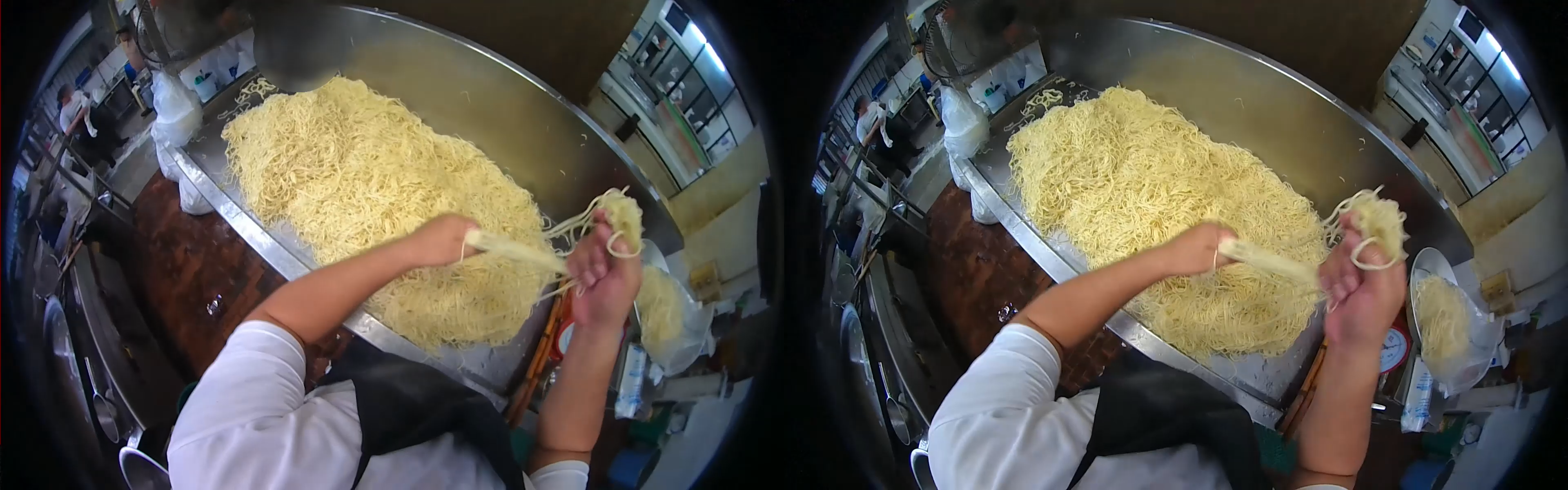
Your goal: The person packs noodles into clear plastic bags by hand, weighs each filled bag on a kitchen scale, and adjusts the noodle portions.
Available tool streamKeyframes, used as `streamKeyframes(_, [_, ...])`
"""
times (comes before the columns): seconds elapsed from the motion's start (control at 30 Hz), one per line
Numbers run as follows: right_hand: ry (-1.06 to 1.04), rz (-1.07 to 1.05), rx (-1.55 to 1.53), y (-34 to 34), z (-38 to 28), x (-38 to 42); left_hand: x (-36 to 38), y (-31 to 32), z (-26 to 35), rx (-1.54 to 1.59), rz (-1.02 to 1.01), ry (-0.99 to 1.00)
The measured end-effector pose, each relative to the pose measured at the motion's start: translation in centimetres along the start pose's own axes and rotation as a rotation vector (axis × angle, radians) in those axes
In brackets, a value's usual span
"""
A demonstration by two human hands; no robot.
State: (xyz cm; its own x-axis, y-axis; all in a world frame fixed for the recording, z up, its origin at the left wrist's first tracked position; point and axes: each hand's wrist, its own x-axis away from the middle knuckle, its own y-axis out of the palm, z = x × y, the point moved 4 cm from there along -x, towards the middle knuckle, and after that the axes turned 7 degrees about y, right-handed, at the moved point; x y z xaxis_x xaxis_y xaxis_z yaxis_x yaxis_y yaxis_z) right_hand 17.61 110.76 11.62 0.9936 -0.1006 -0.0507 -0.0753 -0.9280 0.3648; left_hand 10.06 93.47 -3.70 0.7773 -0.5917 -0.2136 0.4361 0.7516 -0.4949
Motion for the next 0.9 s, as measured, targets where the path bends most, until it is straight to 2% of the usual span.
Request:
streamKeyframes(0.07, [-0.086,-0.028,-0.015,-0.6,-1.3,-1.3,-0.7,-2.8,3.2,0.081,0.063,0.111])
streamKeyframes(0.17, [-0.169,-0.095,0.153,-0.1,-2.4,-2.4,-1.5,-5.8,9.2,0.232,0.188,0.32])
streamKeyframes(0.23, [-0.181,-0.083,0.333,2.0,-1.8,-1.9,-2.4,-7.1,12.0,0.334,0.211,0.333])
streamKeyframes(0.27, [-0.094,-0.225,0.25,2.1,-0.8,-1.9,-3.2,-7.4,13.0,0.339,0.258,0.401])
streamKeyframes(0.33, [0.022,-0.27,0.199,2.1,1.7,-1.6,-3.9,-7.7,15.4,0.274,0.313,0.49])
streamKeyframes(0.4, [-0.008,-0.354,0.288,2.6,3.9,-1.4,-3.7,-7.6,17.8,0.134,0.323,0.523])
streamKeyframes(0.47, [0.15,-0.221,-0.014,3.2,5.3,-1.7,-3.7,-6.7,17.9,-0.051,0.276,0.538])
streamKeyframes(0.5, [0.164,-0.203,-0.043,3.3,5.6,-1.9,-3.7,-6.2,17.6,-0.139,0.25,0.544])
streamKeyframes(0.6, [0.192,-0.172,-0.084,1.8,6.1,-2.5,-2.7,-5.1,13.9,0.039,0.416,0.64])
streamKeyframes(0.63, [0.195,-0.189,-0.072,0.4,6.1,-3.0,-2.3,-3.8,11.7,0.188,0.403,0.626])
streamKeyframes(0.7, [0.239,-0.144,-0.066,1.0,3.9,-1.8,-0.8,-0.4,7.6,0.329,0.197,0.488])
streamKeyframes(0.73, [0.158,-0.121,-0.098,0.8,2.9,-1.9,0.1,1.6,5.6,0.317,0.016,0.361])
streamKeyframes(0.8, [0.06,-0.22,-0.16,1.0,0.4,-1.4,1.2,4.2,0.7,0.134,-0.066,0.104])
streamKeyframes(0.9, [-0.083,-0.25,-0.087,-0.7,-3.1,-1.1,2.5,2.5,-2.7,-0.007,-0.005,-0.064])
